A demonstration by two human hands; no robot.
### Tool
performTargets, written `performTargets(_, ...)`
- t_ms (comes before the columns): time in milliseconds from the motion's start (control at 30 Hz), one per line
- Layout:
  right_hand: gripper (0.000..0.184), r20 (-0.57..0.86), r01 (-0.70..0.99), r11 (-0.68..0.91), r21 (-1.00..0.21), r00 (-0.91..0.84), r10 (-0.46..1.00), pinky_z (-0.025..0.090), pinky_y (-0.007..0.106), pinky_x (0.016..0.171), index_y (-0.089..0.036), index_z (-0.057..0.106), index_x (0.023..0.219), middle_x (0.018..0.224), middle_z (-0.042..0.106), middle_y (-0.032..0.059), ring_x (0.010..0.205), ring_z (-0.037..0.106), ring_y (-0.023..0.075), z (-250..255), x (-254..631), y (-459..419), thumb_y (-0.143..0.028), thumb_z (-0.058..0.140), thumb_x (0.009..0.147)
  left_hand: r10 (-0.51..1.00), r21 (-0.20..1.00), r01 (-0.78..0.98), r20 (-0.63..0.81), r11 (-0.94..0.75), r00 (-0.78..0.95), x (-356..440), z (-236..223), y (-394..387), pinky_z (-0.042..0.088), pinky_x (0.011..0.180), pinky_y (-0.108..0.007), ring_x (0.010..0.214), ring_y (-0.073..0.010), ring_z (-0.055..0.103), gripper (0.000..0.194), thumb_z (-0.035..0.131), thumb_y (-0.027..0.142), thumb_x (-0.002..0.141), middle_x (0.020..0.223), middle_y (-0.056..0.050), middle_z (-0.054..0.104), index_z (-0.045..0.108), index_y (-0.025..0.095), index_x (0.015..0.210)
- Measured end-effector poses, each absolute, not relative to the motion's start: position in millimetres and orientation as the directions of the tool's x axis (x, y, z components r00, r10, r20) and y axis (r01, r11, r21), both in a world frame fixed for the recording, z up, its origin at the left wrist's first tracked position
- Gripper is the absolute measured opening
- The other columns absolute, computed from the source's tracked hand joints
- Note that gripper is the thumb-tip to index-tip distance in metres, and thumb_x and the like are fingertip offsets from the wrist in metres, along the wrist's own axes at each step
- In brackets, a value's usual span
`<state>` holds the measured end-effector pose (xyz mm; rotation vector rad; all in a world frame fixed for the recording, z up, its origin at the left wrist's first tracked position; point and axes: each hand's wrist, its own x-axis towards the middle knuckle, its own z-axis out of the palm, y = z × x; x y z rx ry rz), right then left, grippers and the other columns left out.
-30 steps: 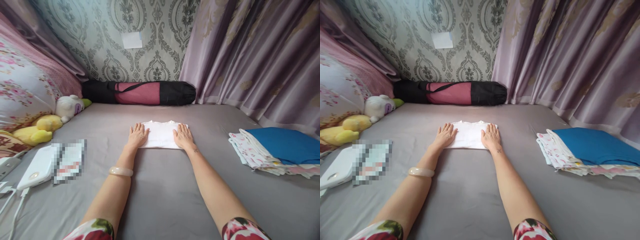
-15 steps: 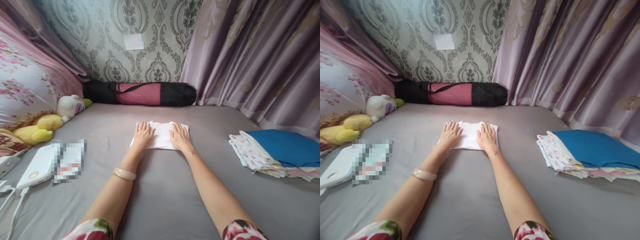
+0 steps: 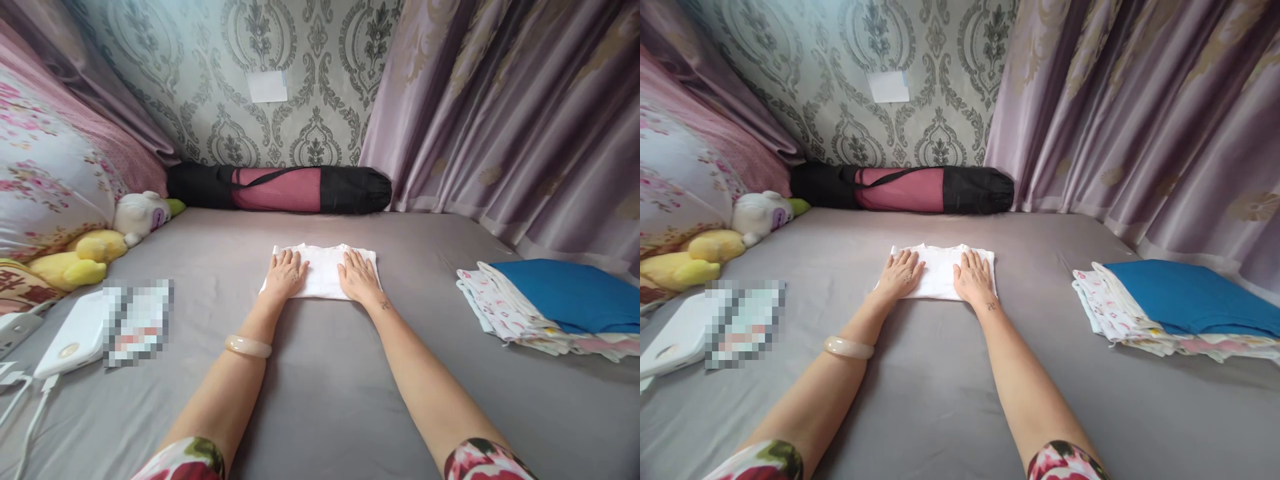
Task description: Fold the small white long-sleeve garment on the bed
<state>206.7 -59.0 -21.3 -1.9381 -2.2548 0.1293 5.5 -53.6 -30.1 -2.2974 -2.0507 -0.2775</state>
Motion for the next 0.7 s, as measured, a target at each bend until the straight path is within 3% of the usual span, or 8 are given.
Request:
performTargets(267, 0.06, 0.15, 0.951, 0.236, -0.2, -0.208, 0.967, 0.005, 0.045, 0.121, -0.006, 0.03, 0.152, 0.161, 0.022, 0.0116, 0.149, 0.014, 0.0228, -10, 193, -68, -0.033, 0.018, 0.1, 0.957, 0.044, 0.988, 0.26, -0.147, 0.131, 30, -21, -62, 0.017, 0.12, -0.048, 0.144, -0.0291, 0.03, 0.062, 0.019, 0.044, 0.101, 0.152, -0.018, 0.04, 0.041, 0.007, 0.145)
performTargets(467, 0.059, 0.058, 0.96, 0.216, -0.181, -0.208, 0.976, 0.008, 0.045, 0.12, -0.008, 0.031, 0.152, 0.161, 0.023, 0.0103, 0.149, 0.015, 0.0224, -21, 193, -67, -0.034, 0.018, 0.101, 0.973, 0.054, 0.979, 0.136, -0.196, 0.188, 40, -30, -68, 0.019, 0.119, -0.047, 0.146, -0.0302, 0.026, 0.064, 0.02, 0.046, 0.1, 0.156, -0.017, 0.034, 0.038, 0.008, 0.148)
performTargets(700, 0.059, 0.044, 0.966, 0.204, -0.157, -0.199, 0.979, 0.01, 0.045, 0.12, -0.01, 0.03, 0.153, 0.161, 0.023, 0.0096, 0.149, 0.015, 0.0218, -22, 192, -66, -0.034, 0.018, 0.101, 0.979, 0.087, 0.98, 0.111, -0.181, 0.171, 39, -28, -67, 0.018, 0.119, -0.049, 0.147, -0.0292, 0.024, 0.062, 0.02, 0.046, 0.1, 0.156, -0.016, 0.034, 0.036, 0.011, 0.149)
